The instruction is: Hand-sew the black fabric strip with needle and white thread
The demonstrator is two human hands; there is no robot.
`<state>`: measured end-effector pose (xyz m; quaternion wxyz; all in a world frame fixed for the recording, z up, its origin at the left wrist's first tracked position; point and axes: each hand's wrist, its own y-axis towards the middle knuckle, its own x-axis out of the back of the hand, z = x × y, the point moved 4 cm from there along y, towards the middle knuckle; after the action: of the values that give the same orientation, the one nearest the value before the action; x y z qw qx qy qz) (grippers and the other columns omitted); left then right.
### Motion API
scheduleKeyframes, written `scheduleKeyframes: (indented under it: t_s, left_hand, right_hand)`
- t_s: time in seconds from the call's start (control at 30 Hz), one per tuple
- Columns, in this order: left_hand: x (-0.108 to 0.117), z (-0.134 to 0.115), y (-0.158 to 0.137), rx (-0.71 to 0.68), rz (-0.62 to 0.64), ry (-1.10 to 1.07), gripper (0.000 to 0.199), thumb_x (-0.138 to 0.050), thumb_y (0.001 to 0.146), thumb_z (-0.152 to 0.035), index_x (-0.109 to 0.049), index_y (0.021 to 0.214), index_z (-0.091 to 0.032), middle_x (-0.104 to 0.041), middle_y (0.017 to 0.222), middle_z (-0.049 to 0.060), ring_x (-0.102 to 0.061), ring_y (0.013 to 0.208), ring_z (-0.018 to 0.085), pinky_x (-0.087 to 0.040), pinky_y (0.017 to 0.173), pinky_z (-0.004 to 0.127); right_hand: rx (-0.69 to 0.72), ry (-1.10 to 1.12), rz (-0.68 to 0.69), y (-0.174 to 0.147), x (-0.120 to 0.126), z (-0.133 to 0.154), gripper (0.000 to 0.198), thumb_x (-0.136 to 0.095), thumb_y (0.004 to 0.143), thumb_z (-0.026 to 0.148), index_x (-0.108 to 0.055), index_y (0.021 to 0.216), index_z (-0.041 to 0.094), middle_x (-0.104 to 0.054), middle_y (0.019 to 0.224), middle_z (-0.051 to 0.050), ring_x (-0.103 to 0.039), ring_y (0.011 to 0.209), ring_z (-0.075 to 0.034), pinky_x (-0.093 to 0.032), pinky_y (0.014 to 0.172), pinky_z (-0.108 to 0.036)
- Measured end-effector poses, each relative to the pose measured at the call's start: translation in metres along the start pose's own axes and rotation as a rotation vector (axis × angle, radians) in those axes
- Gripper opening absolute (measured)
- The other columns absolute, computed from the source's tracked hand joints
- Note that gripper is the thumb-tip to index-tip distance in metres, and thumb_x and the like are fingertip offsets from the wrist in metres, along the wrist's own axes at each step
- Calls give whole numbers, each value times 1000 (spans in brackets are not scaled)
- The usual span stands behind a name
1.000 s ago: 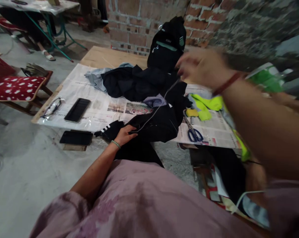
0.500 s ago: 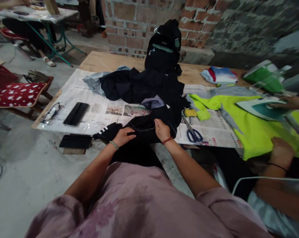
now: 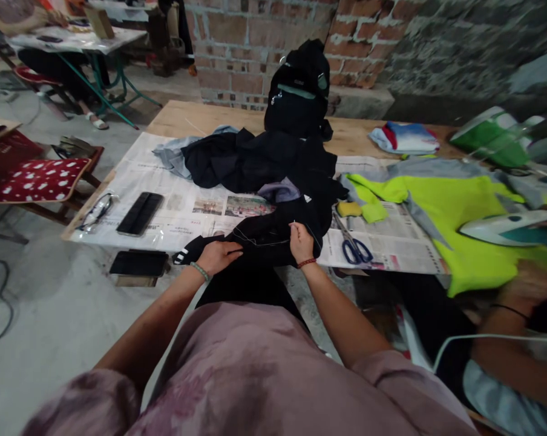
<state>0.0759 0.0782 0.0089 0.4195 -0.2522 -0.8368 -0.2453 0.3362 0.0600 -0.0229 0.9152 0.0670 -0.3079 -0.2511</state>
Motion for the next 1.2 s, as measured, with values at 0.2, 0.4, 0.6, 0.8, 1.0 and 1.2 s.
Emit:
scheduleKeyframes:
  t_s: [0.2, 0.4, 0.6, 0.8, 1.0, 1.2]
  left_hand:
    - [-3, 2, 8, -67, -60, -205, 15, -57, 78, -27, -69, 82, -20, -66, 80, 4, -61, 75, 14, -49, 72, 26]
    - [-4, 6, 9, -13, -153, -272, 12, -61, 76, -24, -69, 83, -19, -66, 76, 3, -60, 72, 13, -50, 71, 26]
    - [-12, 12, 6, 5, -224, -346, 13, -64, 74, -27, -70, 80, -18, -68, 75, 3, -61, 68, 13, -51, 67, 24]
    - [-14, 12, 2, -26, -241, -344, 13, -62, 76, -25, -71, 83, -18, -68, 78, 4, -63, 70, 13, -51, 67, 24]
    - [-15, 12, 1, -62, -276, -326, 11, -62, 76, -22, -71, 81, -18, -66, 77, 3, -61, 70, 11, -50, 67, 22]
    - [-15, 12, 2, -61, -257, -380, 10, -62, 76, -22, -70, 81, -18, -67, 81, 4, -63, 75, 12, -51, 72, 23]
  right_hand:
    - [-140, 121, -17, 6, 2, -10, 37, -34, 84, 42, -59, 94, 17, -58, 62, 0, -53, 57, -12, -42, 58, -23]
    - [-369, 454, -35, 17, 5, -11, 28, -43, 80, 40, -57, 88, 17, -44, 41, 8, -43, 38, -8, -35, 43, -18]
    - [-369, 713, -185, 74, 59, 29, 17, -40, 83, 27, -48, 95, 18, -46, 49, 8, -46, 39, -7, -39, 39, -18]
    - [-9, 659, -542, 137, 122, 97, 24, -30, 85, 17, -45, 105, 20, -43, 59, 7, -45, 44, -5, -42, 47, -18]
    - [335, 68, 416, 79, 22, 131, 25, -44, 83, 18, -63, 100, 15, -60, 71, -1, -55, 57, -8, -46, 58, -21]
    - [646, -369, 822, 9, -46, 105, 26, -45, 84, 14, -66, 99, 20, -64, 86, -4, -56, 75, -10, -41, 71, -21]
